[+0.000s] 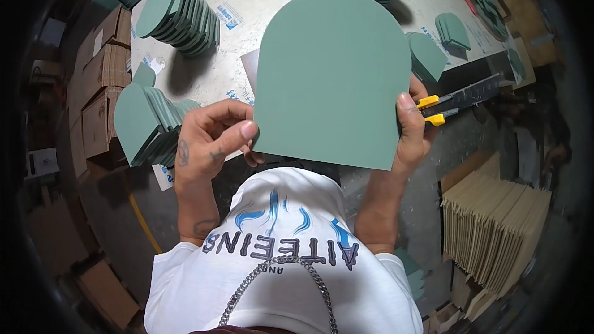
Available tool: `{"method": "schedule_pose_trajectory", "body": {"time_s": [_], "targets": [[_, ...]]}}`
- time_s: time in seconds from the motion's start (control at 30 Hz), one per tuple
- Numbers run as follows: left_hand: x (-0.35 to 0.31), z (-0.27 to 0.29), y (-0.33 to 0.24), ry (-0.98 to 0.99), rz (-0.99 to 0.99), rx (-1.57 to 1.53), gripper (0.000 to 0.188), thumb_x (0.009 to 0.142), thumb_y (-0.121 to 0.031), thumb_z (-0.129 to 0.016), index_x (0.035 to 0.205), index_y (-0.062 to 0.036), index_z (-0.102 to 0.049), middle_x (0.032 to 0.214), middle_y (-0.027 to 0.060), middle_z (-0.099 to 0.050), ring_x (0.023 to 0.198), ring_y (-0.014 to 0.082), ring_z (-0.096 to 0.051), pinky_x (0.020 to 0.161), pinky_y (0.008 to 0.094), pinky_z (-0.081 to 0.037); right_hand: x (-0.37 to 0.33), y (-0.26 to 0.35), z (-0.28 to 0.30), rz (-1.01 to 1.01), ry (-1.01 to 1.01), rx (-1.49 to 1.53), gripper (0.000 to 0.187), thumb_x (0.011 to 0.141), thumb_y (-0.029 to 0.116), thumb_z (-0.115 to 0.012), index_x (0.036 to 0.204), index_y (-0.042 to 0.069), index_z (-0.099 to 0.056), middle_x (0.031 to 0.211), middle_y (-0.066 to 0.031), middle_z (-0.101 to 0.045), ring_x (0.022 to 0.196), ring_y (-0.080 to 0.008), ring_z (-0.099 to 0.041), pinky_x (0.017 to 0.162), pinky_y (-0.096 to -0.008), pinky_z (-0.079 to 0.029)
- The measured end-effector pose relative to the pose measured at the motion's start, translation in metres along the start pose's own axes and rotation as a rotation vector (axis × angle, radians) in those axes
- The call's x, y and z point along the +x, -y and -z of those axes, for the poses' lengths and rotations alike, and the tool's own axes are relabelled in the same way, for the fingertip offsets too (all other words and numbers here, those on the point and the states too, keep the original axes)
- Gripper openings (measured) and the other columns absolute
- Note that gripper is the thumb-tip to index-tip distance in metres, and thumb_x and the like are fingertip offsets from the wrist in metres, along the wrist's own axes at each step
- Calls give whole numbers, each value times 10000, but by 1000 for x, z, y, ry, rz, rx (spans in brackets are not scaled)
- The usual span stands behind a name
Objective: Using a utility knife to trim the edges of green foam components on a workshop table.
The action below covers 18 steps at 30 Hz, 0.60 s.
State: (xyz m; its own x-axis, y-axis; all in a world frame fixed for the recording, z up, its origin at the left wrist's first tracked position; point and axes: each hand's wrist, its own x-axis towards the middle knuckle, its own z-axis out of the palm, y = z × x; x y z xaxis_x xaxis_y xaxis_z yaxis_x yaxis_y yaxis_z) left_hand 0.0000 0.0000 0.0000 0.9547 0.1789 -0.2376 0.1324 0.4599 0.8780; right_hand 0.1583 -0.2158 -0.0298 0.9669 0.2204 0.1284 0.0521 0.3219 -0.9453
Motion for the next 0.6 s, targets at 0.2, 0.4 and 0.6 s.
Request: {"method": "schedule_pose_trajectory", "body": {"time_s": [0.2,0.4,0.6], "targets": [[-7,-2,2,-48,52,36,197,983,-139,-694,1054,45,-691,819,68,-695,696,117,-649,637,258,-541,-2,-9,-8,170,-145,-87,391,1022,218,-486,1265,-74,-580,1198,-129,-642,1044,-173,-629,923,-306,-508],[-41,31,30,-115,-37,154,242,1044,-201,-617,928,5,-670,743,30,-648,641,89,-603,575,245,-498,-1,-26,-37,39,191,-64,411,1041,252,-532,1295,-66,-590,1182,-137,-666,1039,-175,-634,926,-313,-505],[-94,71,42,-648,-250,136,301,1038,-258,-643,888,3,-639,711,7,-616,633,74,-611,572,227,-502,-7,-87,-129,-319,574,42,330,1005,162,-645,1250,-58,-627,1062,-93,-702,899,-120,-675,816,-266,-544]]}}
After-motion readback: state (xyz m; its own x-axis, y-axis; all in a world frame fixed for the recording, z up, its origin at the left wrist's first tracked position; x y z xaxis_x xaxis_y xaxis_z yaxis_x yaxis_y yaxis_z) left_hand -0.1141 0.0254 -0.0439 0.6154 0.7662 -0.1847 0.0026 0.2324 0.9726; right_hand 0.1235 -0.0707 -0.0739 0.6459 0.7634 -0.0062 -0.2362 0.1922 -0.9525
